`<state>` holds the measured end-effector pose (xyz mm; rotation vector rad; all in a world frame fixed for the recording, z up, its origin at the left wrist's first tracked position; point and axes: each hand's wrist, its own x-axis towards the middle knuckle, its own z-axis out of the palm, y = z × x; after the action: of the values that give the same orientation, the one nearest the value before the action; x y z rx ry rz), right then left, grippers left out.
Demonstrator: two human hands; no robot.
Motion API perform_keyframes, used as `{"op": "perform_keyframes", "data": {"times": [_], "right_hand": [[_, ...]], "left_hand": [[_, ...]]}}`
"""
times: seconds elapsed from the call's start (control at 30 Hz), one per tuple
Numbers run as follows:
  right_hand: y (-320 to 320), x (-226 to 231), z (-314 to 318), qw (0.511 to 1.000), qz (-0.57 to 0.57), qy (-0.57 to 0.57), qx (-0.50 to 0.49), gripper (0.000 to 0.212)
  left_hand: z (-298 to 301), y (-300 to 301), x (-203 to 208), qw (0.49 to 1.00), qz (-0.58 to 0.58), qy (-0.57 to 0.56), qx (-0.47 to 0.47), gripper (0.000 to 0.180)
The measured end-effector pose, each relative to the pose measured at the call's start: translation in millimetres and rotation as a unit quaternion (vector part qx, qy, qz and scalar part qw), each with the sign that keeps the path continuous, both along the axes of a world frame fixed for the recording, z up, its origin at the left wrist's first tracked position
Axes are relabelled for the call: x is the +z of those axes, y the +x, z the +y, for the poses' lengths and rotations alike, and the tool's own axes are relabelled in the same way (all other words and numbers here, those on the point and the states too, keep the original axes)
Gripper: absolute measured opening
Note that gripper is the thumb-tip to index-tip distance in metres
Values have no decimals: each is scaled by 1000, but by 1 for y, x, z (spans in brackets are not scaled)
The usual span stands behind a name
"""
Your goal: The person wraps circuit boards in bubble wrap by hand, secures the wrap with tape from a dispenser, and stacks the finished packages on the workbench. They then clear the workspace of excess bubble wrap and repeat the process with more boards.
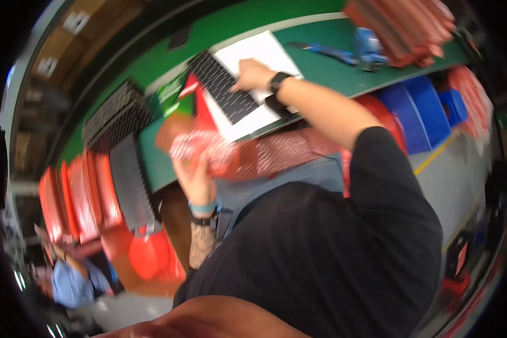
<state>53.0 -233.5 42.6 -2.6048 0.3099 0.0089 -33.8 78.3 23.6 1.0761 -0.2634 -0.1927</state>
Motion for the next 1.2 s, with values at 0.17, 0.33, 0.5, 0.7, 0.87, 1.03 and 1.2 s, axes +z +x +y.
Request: {"op": "perform_keyframes", "data": {"times": [0.17,0.33,0.5,0.7,0.87,1.03,1.2], "right_hand": [[13,10,58,998,-32,-51,-21,75],[33,21,47,998,-42,20,-39,74],[7,31,-10,933,-75,330,-120,60],[-100,93,-70,823,-125,542,-113,63],[-128,74,-29,802,-51,593,-50,59],[-93,54,0,804,31,589,-73,62],[-82,37,18,813,38,574,-88,65]], "left_hand": [[3,4,-4,998,65,1,-6,71],[-14,14,19,999,-31,25,-17,71],[-52,33,69,990,-90,35,-101,67],[-96,87,11,962,192,101,-167,48],[-107,77,-7,943,270,46,-187,28],[-108,68,-4,934,286,15,-212,27],[-105,61,-2,937,286,6,-199,30]]}}
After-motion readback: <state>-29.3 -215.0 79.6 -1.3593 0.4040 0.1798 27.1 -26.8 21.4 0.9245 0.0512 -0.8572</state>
